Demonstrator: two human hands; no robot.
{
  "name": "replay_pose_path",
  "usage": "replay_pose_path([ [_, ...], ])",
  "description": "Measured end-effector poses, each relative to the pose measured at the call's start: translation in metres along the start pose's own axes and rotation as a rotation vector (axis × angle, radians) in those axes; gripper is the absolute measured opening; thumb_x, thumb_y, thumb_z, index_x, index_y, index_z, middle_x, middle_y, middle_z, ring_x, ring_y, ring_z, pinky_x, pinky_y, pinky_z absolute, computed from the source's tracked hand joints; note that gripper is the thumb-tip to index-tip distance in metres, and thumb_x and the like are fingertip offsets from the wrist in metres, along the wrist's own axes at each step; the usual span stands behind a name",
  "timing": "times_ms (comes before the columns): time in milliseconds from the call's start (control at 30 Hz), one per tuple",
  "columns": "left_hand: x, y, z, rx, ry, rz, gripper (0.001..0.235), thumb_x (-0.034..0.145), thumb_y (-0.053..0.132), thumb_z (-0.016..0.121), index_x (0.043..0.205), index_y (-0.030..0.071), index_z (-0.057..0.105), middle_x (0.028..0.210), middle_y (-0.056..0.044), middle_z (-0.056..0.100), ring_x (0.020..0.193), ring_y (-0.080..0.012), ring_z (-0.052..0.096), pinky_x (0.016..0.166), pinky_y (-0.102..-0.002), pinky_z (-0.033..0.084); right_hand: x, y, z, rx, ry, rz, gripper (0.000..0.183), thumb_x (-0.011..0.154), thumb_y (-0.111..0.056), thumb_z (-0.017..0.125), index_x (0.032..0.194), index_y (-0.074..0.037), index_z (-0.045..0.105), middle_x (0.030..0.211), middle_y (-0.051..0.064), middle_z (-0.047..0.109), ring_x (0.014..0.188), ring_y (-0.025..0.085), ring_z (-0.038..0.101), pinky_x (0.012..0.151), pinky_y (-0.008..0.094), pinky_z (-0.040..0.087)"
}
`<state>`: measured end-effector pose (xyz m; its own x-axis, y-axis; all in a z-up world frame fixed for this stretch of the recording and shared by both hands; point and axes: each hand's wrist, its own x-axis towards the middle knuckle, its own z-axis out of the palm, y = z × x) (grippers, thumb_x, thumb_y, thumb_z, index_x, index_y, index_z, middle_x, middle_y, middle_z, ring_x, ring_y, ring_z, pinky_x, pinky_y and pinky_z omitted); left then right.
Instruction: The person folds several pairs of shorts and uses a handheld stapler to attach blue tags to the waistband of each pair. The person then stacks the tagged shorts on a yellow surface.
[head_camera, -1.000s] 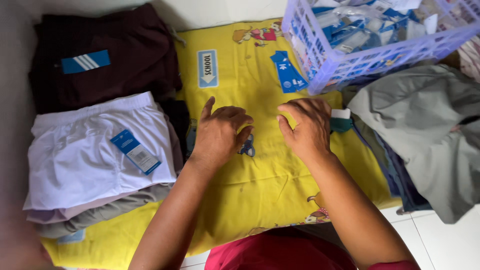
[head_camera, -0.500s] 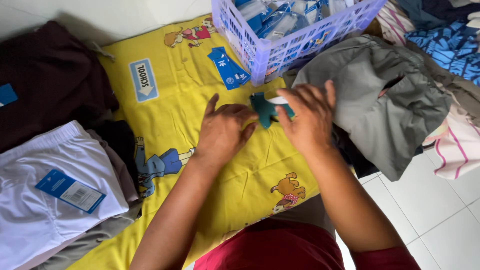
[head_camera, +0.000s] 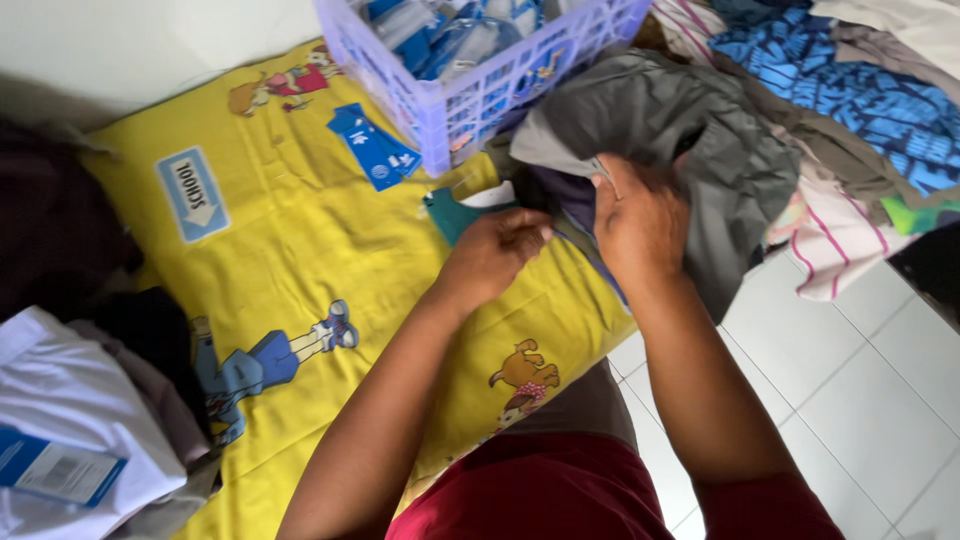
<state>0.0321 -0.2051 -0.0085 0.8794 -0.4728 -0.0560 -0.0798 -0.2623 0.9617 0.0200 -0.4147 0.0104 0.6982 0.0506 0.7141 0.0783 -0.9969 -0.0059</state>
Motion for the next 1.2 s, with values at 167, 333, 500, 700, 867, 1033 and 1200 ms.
replay_pose_path([
  [167, 0.003, 0.028, 0.010, -0.759, -0.079, -0.227, 0.101, 0.088, 0.072, 0.051, 0.153, -0.002, 0.032, 0.138, -0.033, 0.055, 0.126, -0.0450, 0.057, 0.104, -0.053, 0.049, -0.004, -0.010, -0.018, 0.156, 0.083, -0.014, 0.024, 0.092, -0.020, 0.072, 0.116, -0.018, 0.075, 0.092, 0.007, 0.074, 0.086, 0.028, 0.074, 0.076, 0.041, 0.058],
  [333, 0.013, 0.032, -0.011, -0.986, 0.023, -0.202, 0.111, 0.083, 0.077, 0.048, 0.157, -0.002, 0.026, 0.145, -0.037, 0.046, 0.136, -0.0507, 0.045, 0.109, -0.057, 0.042, -0.017, -0.038, -0.056, 0.379, -0.017, -0.035, 0.028, 0.090, -0.015, 0.070, 0.117, -0.020, 0.075, 0.094, 0.006, 0.075, 0.089, 0.027, 0.074, 0.079, 0.040, 0.059],
  [500, 0.031, 0.011, -0.030, -0.383, 0.139, 0.059, 0.069, 0.085, 0.010, 0.072, 0.149, 0.013, 0.046, 0.131, -0.014, 0.064, 0.119, -0.0300, 0.064, 0.099, -0.042, 0.057, -0.020, -0.043, -0.072, 0.701, -0.171, -0.080, 0.021, 0.090, -0.018, 0.072, 0.110, -0.015, 0.076, 0.099, 0.009, 0.077, 0.093, 0.033, 0.073, 0.081, 0.045, 0.058],
  [700, 0.019, 0.029, -0.017, 0.718, 0.133, 0.277, 0.070, 0.091, 0.000, 0.055, 0.153, 0.029, 0.042, 0.152, -0.015, 0.048, 0.127, -0.0389, 0.059, 0.101, -0.047, 0.056, -0.006, 0.035, -0.042, 0.168, 0.116, -0.058, 0.038, 0.105, -0.038, 0.065, 0.128, -0.008, 0.069, 0.124, 0.019, 0.065, 0.114, 0.041, 0.060, 0.098, 0.052, 0.041],
  [867, 0.030, 0.000, 0.005, 1.071, 0.249, 0.540, 0.052, 0.091, 0.005, 0.059, 0.143, 0.014, 0.057, 0.151, -0.021, 0.047, 0.134, -0.0363, 0.054, 0.111, -0.047, 0.044, -0.009, 0.087, -0.017, 0.005, -0.358, 0.511, 0.076, 0.096, -0.051, 0.067, 0.150, -0.004, 0.043, 0.141, 0.028, 0.049, 0.128, 0.051, 0.046, 0.098, 0.071, 0.037],
  [1033, 0.036, -0.007, 0.009, 1.265, 0.284, 0.606, 0.048, 0.094, 0.011, 0.057, 0.142, 0.010, 0.057, 0.156, -0.016, 0.044, 0.143, -0.0311, 0.044, 0.121, -0.048, 0.029, -0.030, 0.123, 0.024, -0.114, -0.149, 0.327, 0.055, 0.082, -0.041, 0.083, 0.126, -0.011, 0.069, 0.107, 0.013, 0.066, 0.097, 0.041, 0.068, 0.078, 0.054, 0.050],
  [1200, 0.022, -0.003, -0.004, 1.145, 0.393, 0.678, 0.044, 0.096, 0.006, 0.054, 0.140, 0.006, 0.057, 0.149, -0.018, 0.051, 0.133, -0.0312, 0.056, 0.109, -0.040, 0.047, -0.030, 0.128, 0.026, -0.194, 0.103, 0.225, 0.025, 0.075, -0.029, 0.081, 0.098, -0.025, 0.073, 0.092, -0.005, 0.066, 0.088, 0.020, 0.071, 0.094, 0.038, 0.041],
])
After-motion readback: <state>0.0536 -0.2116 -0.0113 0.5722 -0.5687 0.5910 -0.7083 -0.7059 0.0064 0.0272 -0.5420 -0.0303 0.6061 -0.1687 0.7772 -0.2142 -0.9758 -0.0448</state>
